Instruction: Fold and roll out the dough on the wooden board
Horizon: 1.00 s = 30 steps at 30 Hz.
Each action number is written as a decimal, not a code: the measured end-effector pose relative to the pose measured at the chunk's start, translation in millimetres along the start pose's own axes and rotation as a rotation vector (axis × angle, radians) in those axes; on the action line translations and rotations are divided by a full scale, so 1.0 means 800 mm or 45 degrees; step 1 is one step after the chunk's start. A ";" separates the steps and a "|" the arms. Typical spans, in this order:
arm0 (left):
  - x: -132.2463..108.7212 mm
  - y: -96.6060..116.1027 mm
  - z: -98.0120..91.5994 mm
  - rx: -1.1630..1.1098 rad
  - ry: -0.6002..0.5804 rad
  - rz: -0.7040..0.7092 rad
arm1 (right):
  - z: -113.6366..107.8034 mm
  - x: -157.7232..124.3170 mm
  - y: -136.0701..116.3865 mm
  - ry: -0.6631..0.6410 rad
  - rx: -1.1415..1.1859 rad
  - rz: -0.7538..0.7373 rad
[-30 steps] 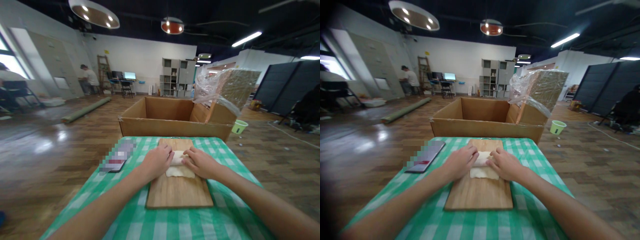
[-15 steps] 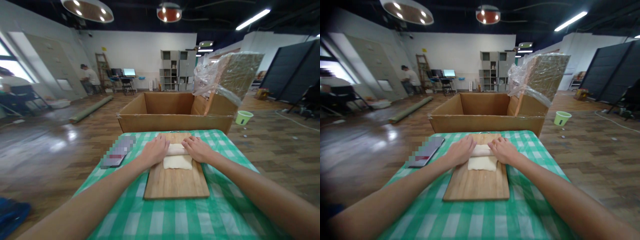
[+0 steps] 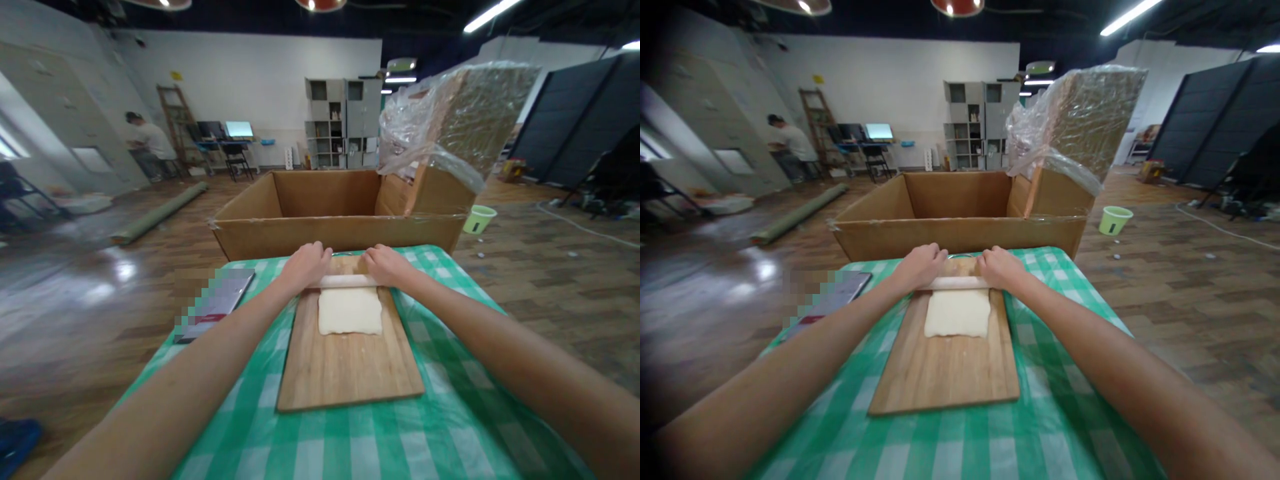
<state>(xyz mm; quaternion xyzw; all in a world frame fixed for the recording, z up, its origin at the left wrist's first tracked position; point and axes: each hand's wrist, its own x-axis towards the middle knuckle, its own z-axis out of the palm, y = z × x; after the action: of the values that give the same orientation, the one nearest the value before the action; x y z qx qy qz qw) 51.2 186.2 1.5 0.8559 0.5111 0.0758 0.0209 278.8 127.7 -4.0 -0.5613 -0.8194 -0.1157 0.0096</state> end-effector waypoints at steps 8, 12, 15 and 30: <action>-0.041 0.020 -0.015 0.033 -0.010 -0.143 | -0.018 -0.036 -0.029 0.046 0.094 -0.101; -0.104 0.036 -0.020 0.065 -0.018 -0.097 | -0.017 -0.084 -0.056 0.164 0.233 -0.053; -0.141 0.039 -0.021 0.020 0.021 -0.005 | -0.017 -0.121 -0.073 0.235 0.256 -0.030; -0.045 0.001 -0.030 -0.536 -0.469 0.055 | -0.040 -0.148 -0.069 0.082 0.383 -0.061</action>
<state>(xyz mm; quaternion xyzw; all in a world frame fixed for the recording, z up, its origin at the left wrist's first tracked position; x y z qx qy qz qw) 31.3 152.9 21.3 0.8428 0.4534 0.0239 0.2890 268.0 -6.8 0.1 -0.5300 -0.8398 -0.0098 0.1169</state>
